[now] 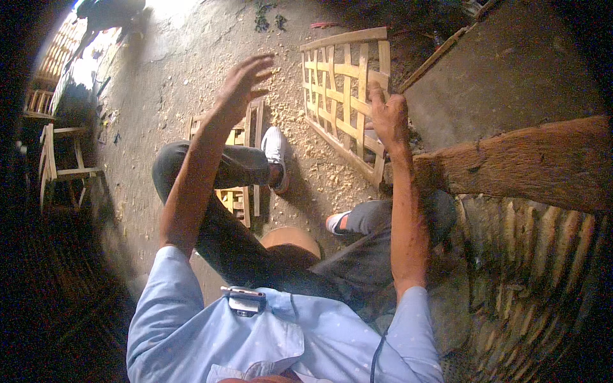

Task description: The person sits on the floor and repeatedly places a translucent sheet onto a square wooden lattice frame, then removes it. The person also lifts and turns the frame to inspect its edges and joints.

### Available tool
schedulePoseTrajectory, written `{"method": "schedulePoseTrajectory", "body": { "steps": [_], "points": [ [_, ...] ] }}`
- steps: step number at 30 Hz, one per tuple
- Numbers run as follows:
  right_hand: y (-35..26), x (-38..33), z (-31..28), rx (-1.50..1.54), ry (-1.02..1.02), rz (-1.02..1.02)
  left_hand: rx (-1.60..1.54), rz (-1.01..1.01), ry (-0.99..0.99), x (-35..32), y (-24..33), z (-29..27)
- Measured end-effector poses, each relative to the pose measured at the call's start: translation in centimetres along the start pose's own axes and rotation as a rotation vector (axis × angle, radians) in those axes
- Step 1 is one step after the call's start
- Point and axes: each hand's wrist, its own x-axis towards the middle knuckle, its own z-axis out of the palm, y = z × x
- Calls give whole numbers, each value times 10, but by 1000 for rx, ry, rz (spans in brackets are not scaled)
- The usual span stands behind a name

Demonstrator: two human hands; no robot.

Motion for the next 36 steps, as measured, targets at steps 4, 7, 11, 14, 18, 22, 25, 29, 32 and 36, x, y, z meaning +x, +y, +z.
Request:
{"method": "schedulePoseTrajectory", "body": {
  "steps": [4, 7, 11, 14, 18, 22, 25, 29, 32, 36],
  "points": [
    [-6, -1, -8, 70, -13, -34, 20, -239, 165, -6, -16, 25],
    [-27, -14, -15, 325, -29, -73, 99, -506, 272, 16, -73, 14],
    [-41, -20, -32, 520, 16, -76, -527, -495, 263, 11, -75, 16],
    [-44, -18, -37, 645, 68, -55, -718, -285, 96, 12, -70, -3],
    [-26, -2, -44, 551, 226, -75, -640, -138, 17, 19, -64, -18],
    [-35, -10, -56, 184, 272, -259, -136, -221, 522, 22, -41, -23],
    [-50, -27, -46, 264, 309, -215, -147, 255, 907, 54, -53, -63],
    [-14, -49, -21, -184, 255, -426, -135, 417, 986, 82, -53, -16],
    [-29, -87, 5, -171, -16, -499, -209, 278, 671, 90, -66, 16],
    [-20, -60, -15, -30, 59, -344, -253, 38, 199, 81, -67, 40]
  ]
}}
